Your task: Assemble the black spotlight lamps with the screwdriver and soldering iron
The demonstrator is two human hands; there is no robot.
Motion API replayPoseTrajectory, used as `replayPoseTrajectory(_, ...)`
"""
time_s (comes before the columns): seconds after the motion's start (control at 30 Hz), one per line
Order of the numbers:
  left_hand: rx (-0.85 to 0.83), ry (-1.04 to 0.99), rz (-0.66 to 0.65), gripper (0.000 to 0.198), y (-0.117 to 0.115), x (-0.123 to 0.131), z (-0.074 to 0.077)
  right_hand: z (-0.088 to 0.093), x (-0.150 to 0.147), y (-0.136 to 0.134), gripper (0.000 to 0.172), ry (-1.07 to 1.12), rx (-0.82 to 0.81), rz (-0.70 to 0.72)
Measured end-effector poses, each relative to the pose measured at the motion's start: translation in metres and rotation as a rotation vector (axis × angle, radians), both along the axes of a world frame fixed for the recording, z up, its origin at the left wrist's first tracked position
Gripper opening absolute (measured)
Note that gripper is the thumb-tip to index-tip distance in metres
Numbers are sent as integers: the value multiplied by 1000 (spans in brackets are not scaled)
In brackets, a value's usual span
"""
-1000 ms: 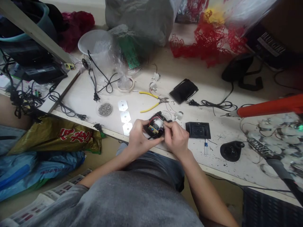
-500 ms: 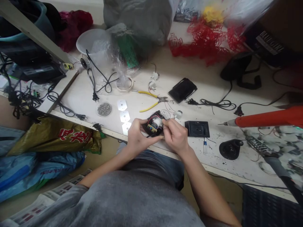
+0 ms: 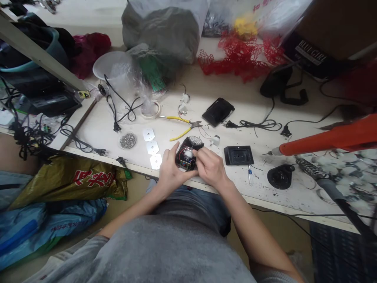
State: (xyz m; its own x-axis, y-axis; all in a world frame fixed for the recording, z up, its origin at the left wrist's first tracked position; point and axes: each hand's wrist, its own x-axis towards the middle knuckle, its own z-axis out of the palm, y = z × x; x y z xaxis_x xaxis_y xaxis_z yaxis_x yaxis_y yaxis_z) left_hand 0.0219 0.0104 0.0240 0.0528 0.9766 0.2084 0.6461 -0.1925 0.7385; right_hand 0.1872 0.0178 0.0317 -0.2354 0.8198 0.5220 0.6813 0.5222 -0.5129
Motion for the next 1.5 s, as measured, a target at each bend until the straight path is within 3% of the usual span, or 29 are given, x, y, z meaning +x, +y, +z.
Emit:
replayPoseTrajectory(0.23,35,80,-131,104,6,-15,-4,-13,0,-4,19,-35,84,-30)
replayPoseTrajectory(0.37,70,-67,-297,61,35,-36,11,-17,-1,-2,21,-60,102,-42)
replayPoseTrajectory(0.5,106,-12,-454,31,59,-40,25,-18,-2,-1,24,-65,100,-55)
replayPoseTrajectory(0.67,229,9,-331,5,47,-31,25,-18,-2,0,26,-60,89,-59)
replayPoseTrajectory(0.8,411,72,-294,22,17,-23,12,-18,-1,0,26,-43,63,-58)
replayPoseTrajectory(0.97,561,229,-420,43,-2,-17,-1,-15,0,1,23,-42,74,-35)
replayPoseTrajectory(1.13,422,308,-532,36,15,-15,-1,-10,1,3,21,-3,31,-3)
replayPoseTrajectory(1.27,424,270,-481,30,25,-11,0,-7,3,3,22,57,-20,6)
replayPoseTrajectory(1.5,442,51,-365,18,15,-15,2,-7,-4,5,16,103,-18,-87)
